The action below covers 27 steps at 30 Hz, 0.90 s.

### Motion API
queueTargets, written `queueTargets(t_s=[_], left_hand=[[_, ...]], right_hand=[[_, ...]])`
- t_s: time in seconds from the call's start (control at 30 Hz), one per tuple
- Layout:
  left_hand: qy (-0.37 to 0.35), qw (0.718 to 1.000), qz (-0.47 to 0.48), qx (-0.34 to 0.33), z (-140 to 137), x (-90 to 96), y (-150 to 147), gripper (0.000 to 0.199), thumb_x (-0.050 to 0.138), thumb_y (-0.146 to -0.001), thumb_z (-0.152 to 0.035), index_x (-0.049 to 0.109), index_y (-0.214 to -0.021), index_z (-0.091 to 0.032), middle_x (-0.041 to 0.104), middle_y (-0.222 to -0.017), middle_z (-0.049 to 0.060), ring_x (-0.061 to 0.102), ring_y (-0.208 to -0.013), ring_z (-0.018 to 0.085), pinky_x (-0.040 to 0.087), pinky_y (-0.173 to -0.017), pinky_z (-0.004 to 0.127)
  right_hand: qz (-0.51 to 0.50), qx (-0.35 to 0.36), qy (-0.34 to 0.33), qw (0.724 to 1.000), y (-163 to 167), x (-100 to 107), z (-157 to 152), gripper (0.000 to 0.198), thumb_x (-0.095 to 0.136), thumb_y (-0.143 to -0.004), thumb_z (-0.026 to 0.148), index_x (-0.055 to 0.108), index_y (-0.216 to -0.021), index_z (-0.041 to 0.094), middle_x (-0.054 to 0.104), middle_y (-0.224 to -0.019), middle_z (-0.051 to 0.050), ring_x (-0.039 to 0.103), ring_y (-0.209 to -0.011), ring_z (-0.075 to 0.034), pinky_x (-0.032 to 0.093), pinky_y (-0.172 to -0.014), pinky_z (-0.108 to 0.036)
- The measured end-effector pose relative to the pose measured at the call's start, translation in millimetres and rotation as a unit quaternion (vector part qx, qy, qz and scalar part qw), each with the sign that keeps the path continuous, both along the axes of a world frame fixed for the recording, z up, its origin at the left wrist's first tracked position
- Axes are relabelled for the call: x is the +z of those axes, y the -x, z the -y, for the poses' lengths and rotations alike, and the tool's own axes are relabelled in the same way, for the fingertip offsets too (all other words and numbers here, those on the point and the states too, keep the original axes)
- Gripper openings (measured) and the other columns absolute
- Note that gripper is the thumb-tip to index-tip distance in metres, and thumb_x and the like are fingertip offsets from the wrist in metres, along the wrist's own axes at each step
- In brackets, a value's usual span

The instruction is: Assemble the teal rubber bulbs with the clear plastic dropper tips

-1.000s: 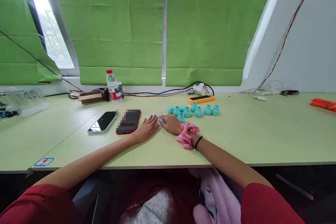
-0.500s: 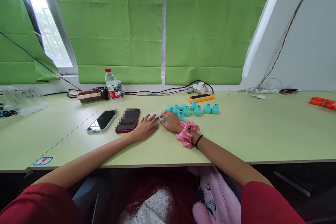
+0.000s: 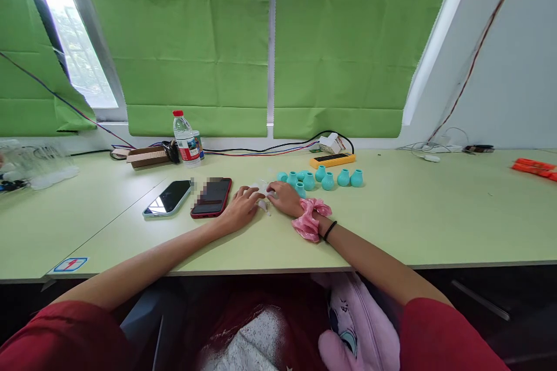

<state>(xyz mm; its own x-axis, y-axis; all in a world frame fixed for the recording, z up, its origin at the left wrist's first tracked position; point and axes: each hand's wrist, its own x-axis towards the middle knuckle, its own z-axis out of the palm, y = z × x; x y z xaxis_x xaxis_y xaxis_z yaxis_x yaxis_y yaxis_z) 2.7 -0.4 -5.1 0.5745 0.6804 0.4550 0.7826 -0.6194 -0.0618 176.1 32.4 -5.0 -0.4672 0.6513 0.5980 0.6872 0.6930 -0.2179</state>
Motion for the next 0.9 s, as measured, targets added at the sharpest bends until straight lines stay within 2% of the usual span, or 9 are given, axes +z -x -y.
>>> queueTargets(t_s=[0.17, 0.3, 0.43, 0.57, 0.63, 0.8, 0.9], left_hand=[[-0.008, 1.000, 0.009, -0.002, 1, 1.4, 1, 0.031, 0.036, -0.078, -0.017, 0.049, -0.106, -0.020, 0.045, -0.113, 0.009, 0.033, -0.104, 0.025, 0.034, -0.085, 0.041], [-0.024, 0.996, 0.014, -0.085, 8, 5.3, -2, 0.031, 0.038, -0.081, -0.027, 0.047, -0.110, -0.021, 0.042, -0.114, 0.009, 0.033, -0.103, 0.024, 0.034, -0.086, 0.041], [-0.025, 0.986, -0.017, -0.163, 14, 7.0, -4, 0.026, 0.037, -0.082, -0.030, 0.053, -0.101, -0.025, 0.043, -0.111, 0.007, 0.032, -0.104, 0.024, 0.033, -0.086, 0.041], [-0.021, 0.991, -0.017, -0.133, 11, 4.5, -5, 0.025, 0.035, -0.083, -0.029, 0.058, -0.091, -0.022, 0.047, -0.106, 0.008, 0.034, -0.100, 0.024, 0.035, -0.080, 0.041], [-0.022, 0.993, -0.011, -0.118, 9, 3.3, -5, 0.024, 0.036, -0.083, -0.029, 0.059, -0.088, -0.021, 0.048, -0.104, 0.007, 0.036, -0.098, 0.024, 0.036, -0.078, 0.041], [-0.019, 0.993, 0.044, -0.103, 5, 5.7, -5, 0.019, 0.044, -0.079, -0.028, 0.061, -0.083, -0.020, 0.052, -0.099, 0.006, 0.038, -0.094, 0.022, 0.038, -0.077, 0.038], [-0.008, 0.990, 0.085, -0.111, 3, 9.2, -3, 0.016, 0.047, -0.077, -0.023, 0.062, -0.080, -0.018, 0.057, -0.089, 0.006, 0.042, -0.089, 0.020, 0.040, -0.076, 0.035]], right_hand=[[-0.041, 0.016, -0.030, 0.999, 0, 1, 0, 0.012, 0.047, -0.073, 0.013, 0.057, -0.079, 0.013, 0.062, -0.080, -0.006, 0.055, -0.077, -0.015, 0.042, -0.073, -0.028], [-0.091, 0.011, -0.046, 0.995, 1, 5, 2, 0.015, 0.045, -0.073, 0.012, 0.058, -0.080, 0.014, 0.062, -0.079, -0.005, 0.056, -0.071, -0.014, 0.044, -0.067, -0.026], [-0.102, -0.006, -0.045, 0.994, 1, 5, 1, 0.013, 0.047, -0.071, 0.014, 0.057, -0.078, 0.015, 0.061, -0.081, -0.006, 0.056, -0.075, -0.015, 0.044, -0.063, -0.025], [-0.066, -0.029, -0.057, 0.996, 0, 5, 1, 0.014, 0.047, -0.070, 0.015, 0.058, -0.079, 0.014, 0.059, -0.089, -0.008, 0.054, -0.085, -0.017, 0.042, -0.072, -0.028], [-0.042, -0.049, -0.057, 0.996, 0, 9, 5, 0.017, 0.045, -0.071, 0.016, 0.058, -0.082, 0.014, 0.059, -0.090, -0.008, 0.053, -0.085, -0.016, 0.041, -0.070, -0.026], [0.101, -0.144, 0.029, 0.984, -5, 30, 22, 0.018, 0.050, -0.067, 0.030, 0.061, -0.075, 0.017, 0.059, -0.060, -0.002, 0.053, -0.061, -0.015, 0.035, -0.056, -0.024], [0.197, -0.150, 0.053, 0.967, -10, 37, 27, 0.026, 0.053, -0.063, 0.039, 0.063, -0.074, 0.018, 0.059, -0.059, -0.003, 0.053, -0.061, -0.017, 0.032, -0.054, -0.025]])
